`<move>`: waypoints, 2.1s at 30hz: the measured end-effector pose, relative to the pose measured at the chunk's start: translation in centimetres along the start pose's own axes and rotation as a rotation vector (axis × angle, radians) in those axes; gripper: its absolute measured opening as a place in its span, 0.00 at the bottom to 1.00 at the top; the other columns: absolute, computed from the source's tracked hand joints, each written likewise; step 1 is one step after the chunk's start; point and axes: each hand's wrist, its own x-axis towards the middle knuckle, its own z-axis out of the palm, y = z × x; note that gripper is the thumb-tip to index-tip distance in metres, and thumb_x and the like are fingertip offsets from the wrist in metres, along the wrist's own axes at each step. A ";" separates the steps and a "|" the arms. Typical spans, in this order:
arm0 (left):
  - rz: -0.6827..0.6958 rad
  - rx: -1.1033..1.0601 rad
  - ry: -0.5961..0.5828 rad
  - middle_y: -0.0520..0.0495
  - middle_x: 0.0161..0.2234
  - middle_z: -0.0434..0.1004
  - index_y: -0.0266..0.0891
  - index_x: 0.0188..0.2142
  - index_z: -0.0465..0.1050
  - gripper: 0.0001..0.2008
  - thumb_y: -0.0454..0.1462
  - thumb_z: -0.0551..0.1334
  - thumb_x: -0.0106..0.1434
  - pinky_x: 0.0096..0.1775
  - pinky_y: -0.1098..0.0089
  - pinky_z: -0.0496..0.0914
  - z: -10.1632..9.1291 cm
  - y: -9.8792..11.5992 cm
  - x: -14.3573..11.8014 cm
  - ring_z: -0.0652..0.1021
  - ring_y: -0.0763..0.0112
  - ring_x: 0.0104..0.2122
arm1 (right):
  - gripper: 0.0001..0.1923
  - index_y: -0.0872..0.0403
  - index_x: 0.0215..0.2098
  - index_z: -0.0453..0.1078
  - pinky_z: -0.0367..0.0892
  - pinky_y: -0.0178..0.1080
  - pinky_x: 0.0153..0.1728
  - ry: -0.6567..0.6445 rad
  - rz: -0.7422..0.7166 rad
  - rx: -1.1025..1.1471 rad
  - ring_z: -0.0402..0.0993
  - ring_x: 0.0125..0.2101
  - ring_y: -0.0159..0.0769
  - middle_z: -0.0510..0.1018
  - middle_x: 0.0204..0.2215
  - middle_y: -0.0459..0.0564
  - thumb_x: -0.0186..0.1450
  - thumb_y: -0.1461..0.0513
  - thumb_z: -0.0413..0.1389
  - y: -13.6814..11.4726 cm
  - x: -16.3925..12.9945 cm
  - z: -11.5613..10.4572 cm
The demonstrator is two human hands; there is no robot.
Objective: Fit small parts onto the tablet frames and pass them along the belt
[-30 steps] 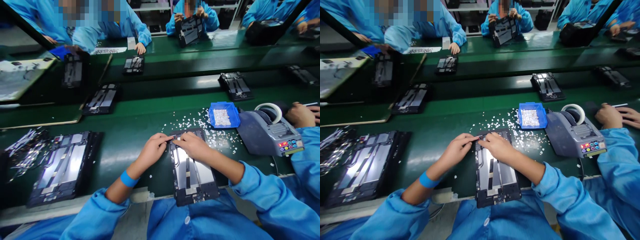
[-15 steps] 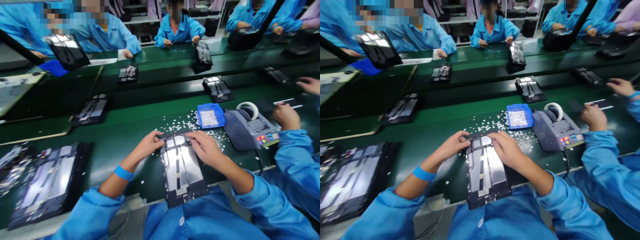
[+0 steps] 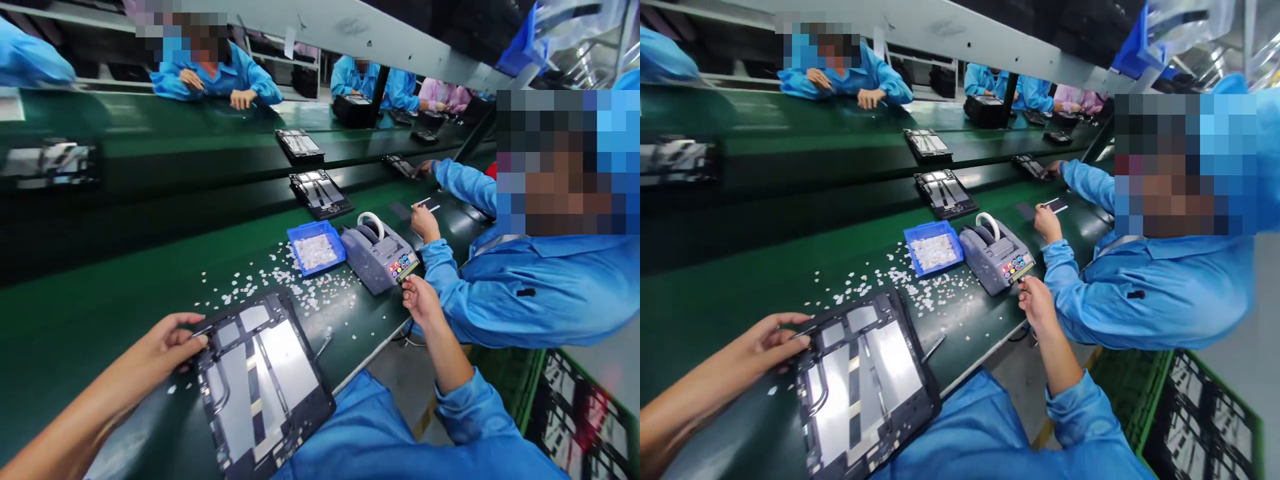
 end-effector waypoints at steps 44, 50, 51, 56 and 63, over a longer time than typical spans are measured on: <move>0.597 0.954 0.176 0.39 0.52 0.81 0.40 0.40 0.75 0.10 0.30 0.56 0.69 0.49 0.52 0.70 1.8 -0.1 -7.1 0.77 0.51 0.49 | 0.16 0.49 0.59 0.72 0.55 0.39 0.35 -1.240 -1.514 -1.336 0.62 0.38 0.40 0.72 0.38 0.52 0.75 0.63 0.52 6.3 -7.8 25.1; 0.491 0.819 0.118 0.41 0.48 0.82 0.41 0.37 0.72 0.08 0.32 0.55 0.69 0.47 0.53 0.71 0.7 0.7 -6.3 0.77 0.53 0.46 | 0.17 0.50 0.60 0.71 0.54 0.39 0.32 -1.314 -1.506 -1.355 0.62 0.38 0.40 0.71 0.38 0.52 0.76 0.63 0.50 5.6 -7.4 25.6; 0.472 0.774 0.110 0.42 0.48 0.82 0.42 0.36 0.71 0.07 0.33 0.55 0.69 0.47 0.54 0.71 0.4 0.8 -6.1 0.77 0.54 0.45 | 0.17 0.50 0.59 0.71 0.54 0.39 0.32 -1.319 -1.509 -1.349 0.62 0.38 0.41 0.71 0.38 0.52 0.76 0.64 0.50 5.6 -7.3 25.6; 0.476 0.743 0.063 0.43 0.47 0.82 0.42 0.38 0.71 0.08 0.35 0.54 0.70 0.48 0.54 0.70 0.1 1.3 -5.6 0.76 0.54 0.46 | 0.16 0.52 0.57 0.73 0.54 0.41 0.34 -1.327 -1.525 -1.287 0.61 0.38 0.41 0.72 0.38 0.53 0.76 0.64 0.48 6.0 -6.7 25.5; 0.546 0.980 0.078 0.40 0.43 0.82 0.39 0.38 0.73 0.08 0.32 0.55 0.69 0.46 0.53 0.71 1.1 1.4 -6.4 0.77 0.52 0.44 | 0.17 0.52 0.59 0.71 0.54 0.40 0.35 -1.299 -1.563 -1.211 0.61 0.37 0.40 0.74 0.37 0.53 0.77 0.63 0.46 6.3 -6.7 25.2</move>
